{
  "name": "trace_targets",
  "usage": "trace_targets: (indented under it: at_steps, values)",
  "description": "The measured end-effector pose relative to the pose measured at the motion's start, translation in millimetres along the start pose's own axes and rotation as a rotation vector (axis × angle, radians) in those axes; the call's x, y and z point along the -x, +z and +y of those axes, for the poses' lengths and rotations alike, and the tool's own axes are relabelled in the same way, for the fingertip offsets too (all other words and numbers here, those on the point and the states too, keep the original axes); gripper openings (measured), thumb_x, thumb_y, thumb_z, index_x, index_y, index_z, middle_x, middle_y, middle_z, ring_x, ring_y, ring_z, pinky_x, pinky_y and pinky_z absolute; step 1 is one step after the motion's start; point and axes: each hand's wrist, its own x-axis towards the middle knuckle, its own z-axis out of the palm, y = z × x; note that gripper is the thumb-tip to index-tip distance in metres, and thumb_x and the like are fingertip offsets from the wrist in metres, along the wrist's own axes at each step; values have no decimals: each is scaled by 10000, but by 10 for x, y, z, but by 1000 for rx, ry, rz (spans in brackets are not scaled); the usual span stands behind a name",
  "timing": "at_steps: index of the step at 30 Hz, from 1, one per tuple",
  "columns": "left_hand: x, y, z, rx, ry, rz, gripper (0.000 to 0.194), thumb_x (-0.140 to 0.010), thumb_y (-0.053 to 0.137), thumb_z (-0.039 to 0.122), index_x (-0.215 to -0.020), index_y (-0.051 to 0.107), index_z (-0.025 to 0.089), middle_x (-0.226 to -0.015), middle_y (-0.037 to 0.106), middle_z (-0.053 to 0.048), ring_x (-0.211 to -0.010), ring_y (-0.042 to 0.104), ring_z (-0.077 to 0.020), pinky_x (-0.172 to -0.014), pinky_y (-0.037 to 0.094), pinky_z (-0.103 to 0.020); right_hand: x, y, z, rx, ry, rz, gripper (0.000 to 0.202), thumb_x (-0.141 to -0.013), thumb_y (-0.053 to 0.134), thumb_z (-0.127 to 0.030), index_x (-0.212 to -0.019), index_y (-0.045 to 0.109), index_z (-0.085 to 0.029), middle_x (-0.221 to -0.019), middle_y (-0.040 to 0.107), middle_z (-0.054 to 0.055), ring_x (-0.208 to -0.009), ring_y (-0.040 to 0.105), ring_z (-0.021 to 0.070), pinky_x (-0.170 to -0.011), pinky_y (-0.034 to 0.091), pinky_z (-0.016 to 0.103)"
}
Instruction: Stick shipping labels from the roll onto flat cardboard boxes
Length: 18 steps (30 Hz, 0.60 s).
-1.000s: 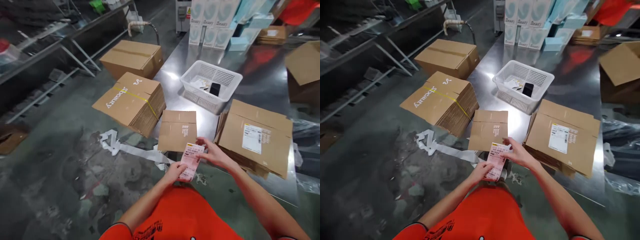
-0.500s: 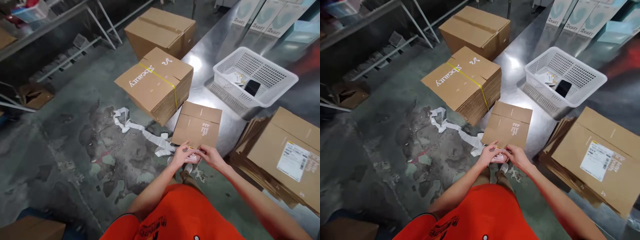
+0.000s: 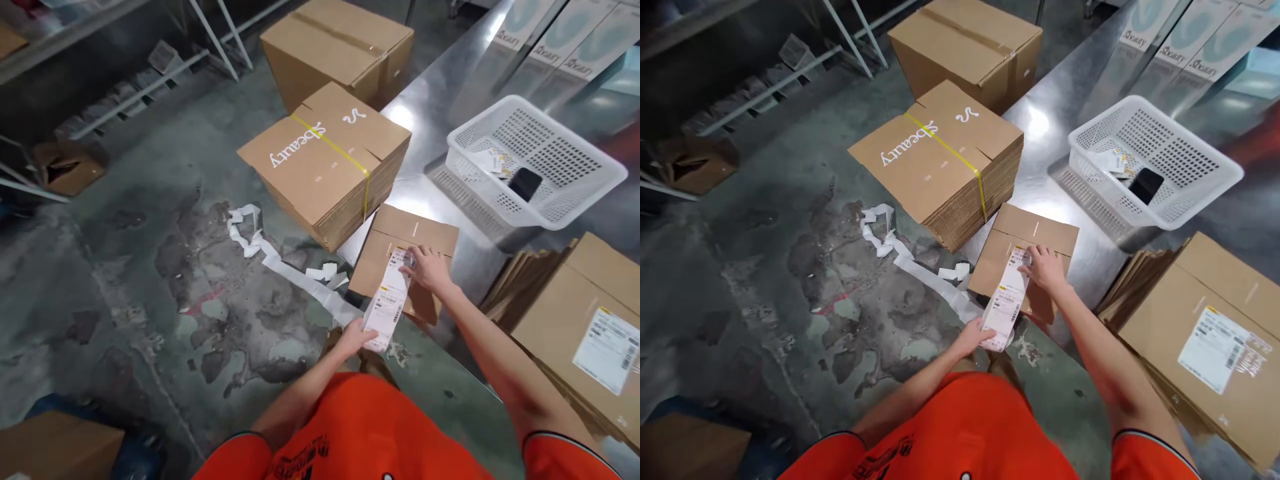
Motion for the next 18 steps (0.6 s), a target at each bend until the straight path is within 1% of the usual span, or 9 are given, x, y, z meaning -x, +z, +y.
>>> trace_targets:
  at_steps: [3,5,7,10,11,13,14,16,18]
  values:
    - [281,-250,-315,-30,-57,-12,237,-674,735,282,-837,711,112,-775,720,-48,-731,639,-212,-693,503,-307,9,79,-61,132,91,50,682,-848,533,-575,-1382,460,-156,-1314,537,205,-1103,497,378,-876,381,486]
    - [421,-387,-355,-45,-24,-19,261,-720,691,362,-803,726,117,-781,721,-51,-761,643,-224,-728,507,-323,73,199,-233,105,96,116,742,-886,481,-556,-1459,342,-107,-1422,444,223,-1235,422,373,-955,355,492]
    - [419,-473,-213,-71,99,41,288,-755,650,397,-817,740,131,-887,733,-77,-875,649,-246,-829,502,-353,92,361,-463,60,65,132,701,-929,411,-516,-1457,331,-61,-1468,392,227,-1338,335,348,-1053,283,502]
    - [131,-509,230,-71,336,181,309,-807,593,386,-944,744,153,-1172,686,-116,-1129,593,-276,-1013,428,-383,40,550,-698,25,78,112,640,-951,354,-466,-1439,363,-53,-1508,333,224,-1407,235,352,-1118,134,574]
    - [-2,-503,386,-58,380,194,327,-826,570,379,-1001,733,156,-1253,648,-120,-1193,562,-278,-1047,404,-386,37,569,-699,2,79,103,621,-950,352,-454,-1432,379,-64,-1510,333,214,-1412,227,351,-1121,125,581]
    - [-237,-474,638,-46,406,176,350,-844,548,355,-1085,704,154,-1347,588,-125,-1258,522,-279,-1082,377,-397,115,536,-570,-70,129,135,595,-945,353,-440,-1419,402,-84,-1510,342,191,-1411,238,326,-1131,170,540]
    - [-320,-456,722,-51,412,158,352,-839,560,340,-1106,694,153,-1384,558,-125,-1286,499,-280,-1100,359,-398,203,495,-459,-106,212,180,590,-938,359,-437,-1407,414,-84,-1503,351,190,-1402,259,317,-1128,208,515]
    - [-396,-425,808,-45,417,124,344,-805,611,315,-1101,691,160,-1427,518,-114,-1329,458,-276,-1125,326,-388,452,401,-227,-179,486,244,594,-904,396,-435,-1360,456,-58,-1455,401,224,-1352,336,331,-1090,293,502]
    - [-369,-408,828,54,344,114,319,-754,671,324,-1022,706,156,-1365,578,-116,-1295,495,-283,-1101,363,-390,718,314,-91,-270,702,202,568,-852,448,-426,-1270,525,-49,-1333,510,252,-1250,446,361,-1024,365,525]
